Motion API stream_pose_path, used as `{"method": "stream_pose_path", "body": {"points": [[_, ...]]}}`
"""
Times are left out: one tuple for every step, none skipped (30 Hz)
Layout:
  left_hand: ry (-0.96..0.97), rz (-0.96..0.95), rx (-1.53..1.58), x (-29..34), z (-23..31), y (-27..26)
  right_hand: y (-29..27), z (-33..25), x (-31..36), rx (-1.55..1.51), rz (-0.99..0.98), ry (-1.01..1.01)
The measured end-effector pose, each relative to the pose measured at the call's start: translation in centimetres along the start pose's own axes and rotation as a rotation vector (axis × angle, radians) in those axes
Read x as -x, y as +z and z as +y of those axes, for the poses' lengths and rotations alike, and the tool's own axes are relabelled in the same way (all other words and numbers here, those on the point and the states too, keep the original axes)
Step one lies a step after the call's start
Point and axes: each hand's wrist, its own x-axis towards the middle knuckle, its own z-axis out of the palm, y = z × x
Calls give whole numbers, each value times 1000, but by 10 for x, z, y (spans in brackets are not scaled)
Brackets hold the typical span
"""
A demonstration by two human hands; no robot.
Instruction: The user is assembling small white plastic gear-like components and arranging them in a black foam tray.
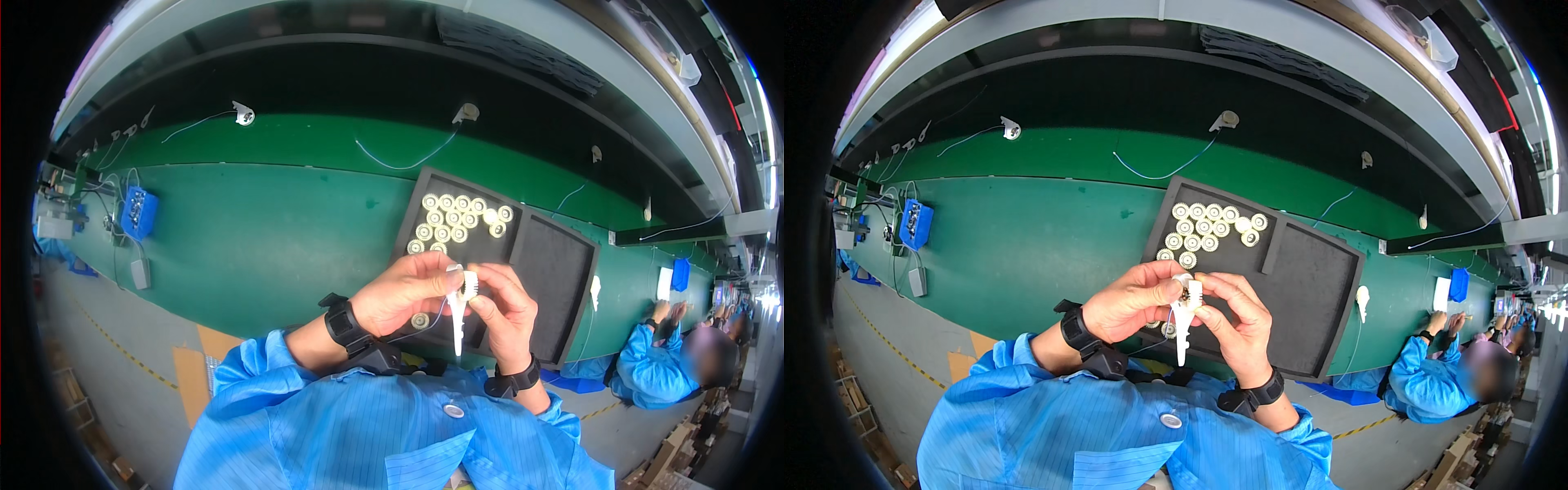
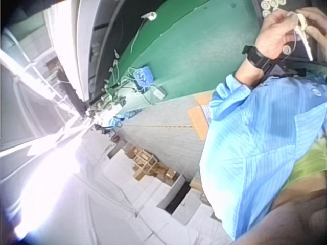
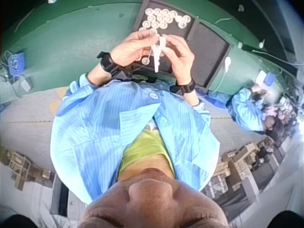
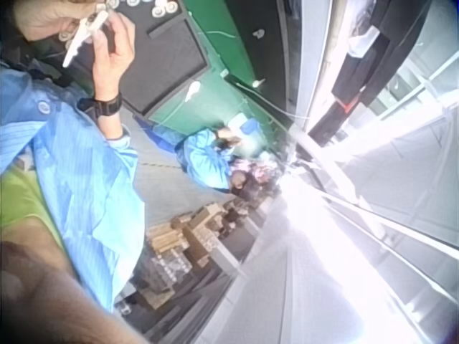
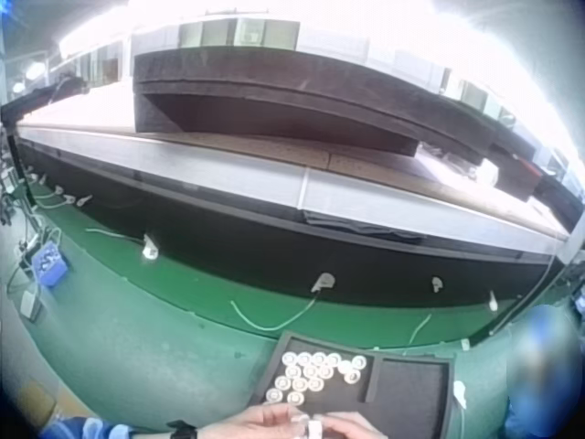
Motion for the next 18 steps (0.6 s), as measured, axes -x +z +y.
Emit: {"method": "stream_pose_path", "body": {"points": [[-2, -3, -15, 0, 0, 0, 0, -1, 0, 11, 0, 4], [-4, -6, -31, 0, 0, -1, 0, -1, 0, 12, 1, 4], [-5, -7, -31, 1, 0, 0, 0, -1, 0, 59, -4, -13], [0, 5, -55, 1, 0, 0, -1, -1, -1, 106, -9, -30], [5, 17, -79, 1, -1, 1, -2, -3, -2, 106, -8, -31], [5, 17, -80, 2, -1, 0, -4, -4, -3, 175, -47, -70], [14, 7, -108, 2, -2, -1, -5, -5, -3, 244, -85, -109], [22, -3, -136, 3, -3, -3, -6, -5, -3, 243, -86, -109], [21, -4, -135, 3, -3, -1, -6, -6, -3, 194, -91, -89], [24, -2, -91, 4, -2, 2, -6, -7, -2, 144, -96, -69], [27, 0, -47, 4, -1, 4, -4, -6, -1, 145, -96, -67], [28, 0, -45, 4, -2, 4, -3, -3, -1, 63, -69, -35], [18, 6, -40, 3, -2, 4, -2, -1, 0, -19, -42, -3], [8, 11, -36, 3, -2, 3, -3, -1, 0, -17, -44, -2], [8, 14, -34, 4, -1, 4, -1, -3, 0, 57, -40, -25], [15, 18, -72, 6, 1, 4, 0, -6, 0, 131, -36, -49], [22, 21, -110, 7, 2, 4, 1, -10, -1, 130, -38, -47], [24, 22, -110, 8, 2, 4, 0, -16, -3, 314, -64, -147]]}}
